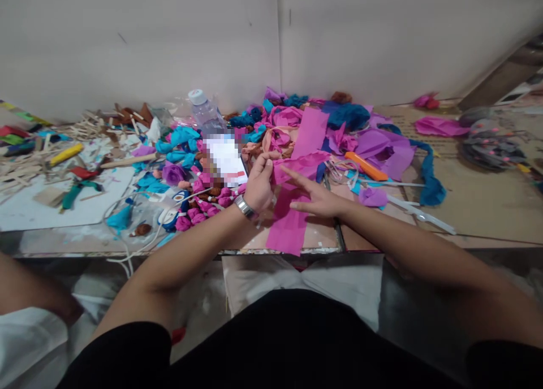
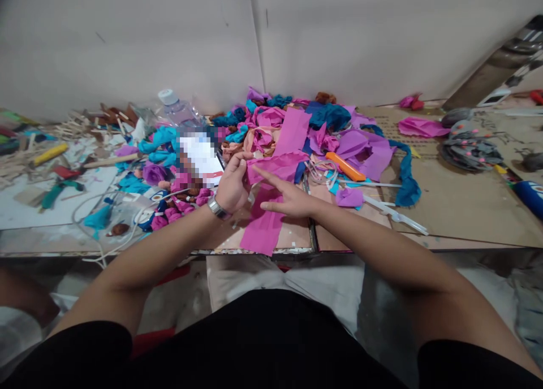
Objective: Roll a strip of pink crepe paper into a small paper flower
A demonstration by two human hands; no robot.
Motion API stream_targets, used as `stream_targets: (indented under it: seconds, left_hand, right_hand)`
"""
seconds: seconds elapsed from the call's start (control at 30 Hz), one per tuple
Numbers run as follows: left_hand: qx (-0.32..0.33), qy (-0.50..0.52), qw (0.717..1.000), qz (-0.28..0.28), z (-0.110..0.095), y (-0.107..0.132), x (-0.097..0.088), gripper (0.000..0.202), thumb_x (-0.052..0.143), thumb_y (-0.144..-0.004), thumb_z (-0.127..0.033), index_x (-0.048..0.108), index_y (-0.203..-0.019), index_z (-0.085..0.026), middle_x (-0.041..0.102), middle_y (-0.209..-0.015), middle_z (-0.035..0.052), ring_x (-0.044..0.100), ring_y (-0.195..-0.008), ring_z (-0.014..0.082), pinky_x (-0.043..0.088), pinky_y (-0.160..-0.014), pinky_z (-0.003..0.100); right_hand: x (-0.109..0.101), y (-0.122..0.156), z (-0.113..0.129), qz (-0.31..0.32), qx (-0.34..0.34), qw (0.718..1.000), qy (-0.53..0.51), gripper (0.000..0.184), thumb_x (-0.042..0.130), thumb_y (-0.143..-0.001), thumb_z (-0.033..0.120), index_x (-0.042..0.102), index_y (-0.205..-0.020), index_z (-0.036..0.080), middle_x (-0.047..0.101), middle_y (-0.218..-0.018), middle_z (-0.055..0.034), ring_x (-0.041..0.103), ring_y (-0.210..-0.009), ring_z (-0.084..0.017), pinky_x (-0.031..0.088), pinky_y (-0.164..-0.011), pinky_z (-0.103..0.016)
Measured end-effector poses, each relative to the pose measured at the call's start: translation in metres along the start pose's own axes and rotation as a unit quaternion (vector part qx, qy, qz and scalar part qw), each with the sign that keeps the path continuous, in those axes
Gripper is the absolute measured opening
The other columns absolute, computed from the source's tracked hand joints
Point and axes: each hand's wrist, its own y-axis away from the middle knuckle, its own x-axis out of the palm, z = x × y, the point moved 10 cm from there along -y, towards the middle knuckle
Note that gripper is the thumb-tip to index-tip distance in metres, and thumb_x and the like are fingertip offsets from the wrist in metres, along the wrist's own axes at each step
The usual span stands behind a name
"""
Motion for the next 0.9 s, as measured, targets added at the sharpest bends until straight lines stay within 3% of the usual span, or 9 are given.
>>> stream_targets:
  seconds: [0.07, 0.2, 0.4, 0.57, 0.73, 0.9]
  left_hand:
    - [-0.029, 0.024, 0.999, -0.002, 0.004, 0.002, 0.000, 0.028, 0.071, -0.099, -0.053, 0.066, -0.110, -0.028, 0.071, -0.102, 0.0013, 0.063, -0.077, 0.0147, 0.057, -0.069, 0.026]
    - [-0.052, 0.026, 0.998, -0.027, 0.007, 0.004, -0.005, 0.025, 0.069, -0.101, -0.051, 0.066, -0.109, -0.027, 0.072, -0.106, 0.0021, 0.068, -0.092, 0.0171, 0.060, -0.085, 0.030]
    - [-0.080, 0.044, 0.994, -0.055, 0.014, 0.001, -0.014, 0.027, 0.072, -0.099, -0.051, 0.067, -0.107, -0.026, 0.072, -0.099, 0.0014, 0.068, -0.089, 0.0162, 0.060, -0.083, 0.029]
    - [-0.089, 0.087, 0.990, -0.063, 0.017, -0.002, -0.015, 0.030, 0.078, -0.095, -0.050, 0.067, -0.105, -0.024, 0.071, -0.100, 0.0010, 0.067, -0.087, 0.0146, 0.059, -0.082, 0.026]
    - [-0.059, 0.059, 0.995, -0.060, 0.017, -0.001, -0.012, 0.034, 0.076, -0.095, -0.055, 0.069, -0.105, -0.024, 0.071, -0.101, 0.0010, 0.067, -0.091, 0.0154, 0.058, -0.088, 0.028]
    - [-0.021, 0.017, 0.998, -0.049, 0.013, -0.003, -0.013, 0.032, 0.071, -0.099, -0.056, 0.069, -0.105, -0.024, 0.072, -0.106, 0.0027, 0.069, -0.100, 0.0184, 0.058, -0.096, 0.032]
  right_hand:
    - [0.003, 0.001, -0.003, 0.011, 0.005, 1.000, -0.001, 0.092, 0.082, -0.094, 0.048, 0.034, -0.172, 0.040, 0.041, -0.177, -0.0055, 0.049, -0.158, -0.031, 0.045, -0.129, -0.051]
    - [0.003, 0.002, -0.011, -0.013, 0.033, 0.996, -0.086, 0.083, 0.080, -0.096, 0.049, 0.041, -0.168, 0.040, 0.044, -0.175, -0.0071, 0.052, -0.155, -0.030, 0.050, -0.125, -0.049]
    - [-0.002, 0.006, -0.019, -0.059, 0.082, 0.984, -0.144, 0.075, 0.082, -0.096, 0.047, 0.050, -0.163, 0.039, 0.045, -0.175, -0.0084, 0.048, -0.158, -0.032, 0.049, -0.124, -0.051]
    - [-0.011, 0.007, -0.024, -0.083, 0.075, 0.981, -0.161, 0.082, 0.081, -0.095, 0.048, 0.042, -0.167, 0.043, 0.036, -0.180, -0.0057, 0.044, -0.161, -0.032, 0.052, -0.121, -0.049]
    - [-0.015, 0.007, -0.029, -0.099, 0.102, 0.980, -0.137, 0.097, 0.083, -0.092, 0.054, 0.030, -0.172, 0.043, 0.027, -0.183, -0.0044, 0.039, -0.164, -0.031, 0.042, -0.130, -0.048]
    - [-0.011, 0.006, -0.021, -0.082, 0.109, 0.984, -0.113, 0.098, 0.083, -0.090, 0.056, 0.034, -0.172, 0.037, 0.023, -0.184, -0.0062, 0.036, -0.165, -0.033, 0.047, -0.126, -0.046]
